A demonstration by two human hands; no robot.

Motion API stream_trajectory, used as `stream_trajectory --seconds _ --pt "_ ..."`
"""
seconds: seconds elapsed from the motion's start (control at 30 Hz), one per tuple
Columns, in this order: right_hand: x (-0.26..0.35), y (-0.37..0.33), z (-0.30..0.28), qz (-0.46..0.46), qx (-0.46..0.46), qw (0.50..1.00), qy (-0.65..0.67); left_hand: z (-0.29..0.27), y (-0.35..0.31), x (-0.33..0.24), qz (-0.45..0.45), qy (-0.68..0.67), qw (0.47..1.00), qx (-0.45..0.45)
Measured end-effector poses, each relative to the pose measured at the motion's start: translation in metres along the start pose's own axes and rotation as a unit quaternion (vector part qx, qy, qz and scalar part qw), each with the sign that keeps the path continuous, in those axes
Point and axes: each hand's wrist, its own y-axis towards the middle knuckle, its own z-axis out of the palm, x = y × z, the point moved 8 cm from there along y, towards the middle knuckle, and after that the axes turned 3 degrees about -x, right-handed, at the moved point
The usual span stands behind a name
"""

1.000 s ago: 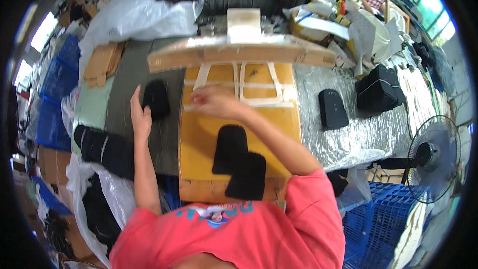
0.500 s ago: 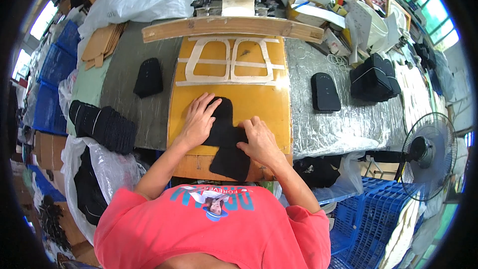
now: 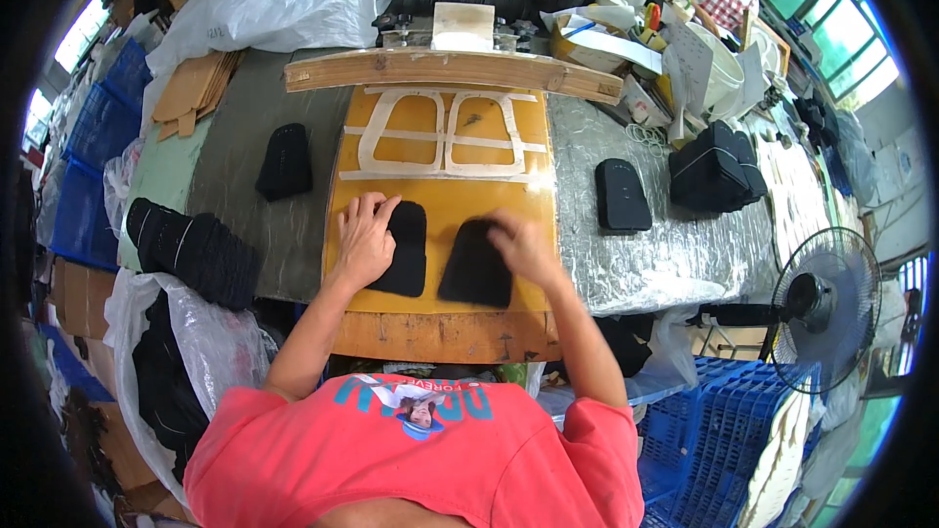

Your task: Manually applying screen printing ink to black shoe component uppers using a mesh screen and squeegee.

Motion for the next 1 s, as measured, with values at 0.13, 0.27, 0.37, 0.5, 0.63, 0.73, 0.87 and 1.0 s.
stream_trajectory --seconds 0.13,0.27,0.37,0.5,0.63,0.73,0.87,1.0 --pt "-0.034 0.093 -0.047 -0.044 -0.107 0.985 -0.126 -0.002 0.004 -0.003 -0.006 -0.022 1.000 -0.001" --pt "-0.075 0.174 -0.056 -0.107 -0.140 0.957 -0.230 0.005 0.005 -0.010 -0.002 -0.077 0.997 -0.008" --pt "-0.055 0.195 -0.024 -0.114 -0.157 0.947 -0.257 -0.002 -0.006 0.003 -0.012 -0.082 0.996 -0.036" --pt "-0.055 0.178 0.001 -0.130 -0.103 0.956 -0.241 -0.005 -0.004 0.004 -0.011 -0.129 0.991 -0.040" --pt "-0.044 0.169 0.019 -0.036 -0.016 0.963 -0.267 -0.009 -0.002 0.006 -0.019 -0.201 0.977 -0.064" --pt "-0.042 0.167 0.026 -0.021 -0.049 0.961 -0.272 -0.011 0.000 0.011 -0.037 -0.251 0.964 -0.085" --pt "-0.032 0.164 0.016 -0.094 -0.160 0.940 -0.286 -0.008 -0.001 0.027 -0.113 -0.343 0.928 -0.097" --pt "-0.042 0.164 0.023 -0.087 -0.111 0.945 -0.295 -0.013 0.030 0.040 -0.119 -0.345 0.928 -0.073"
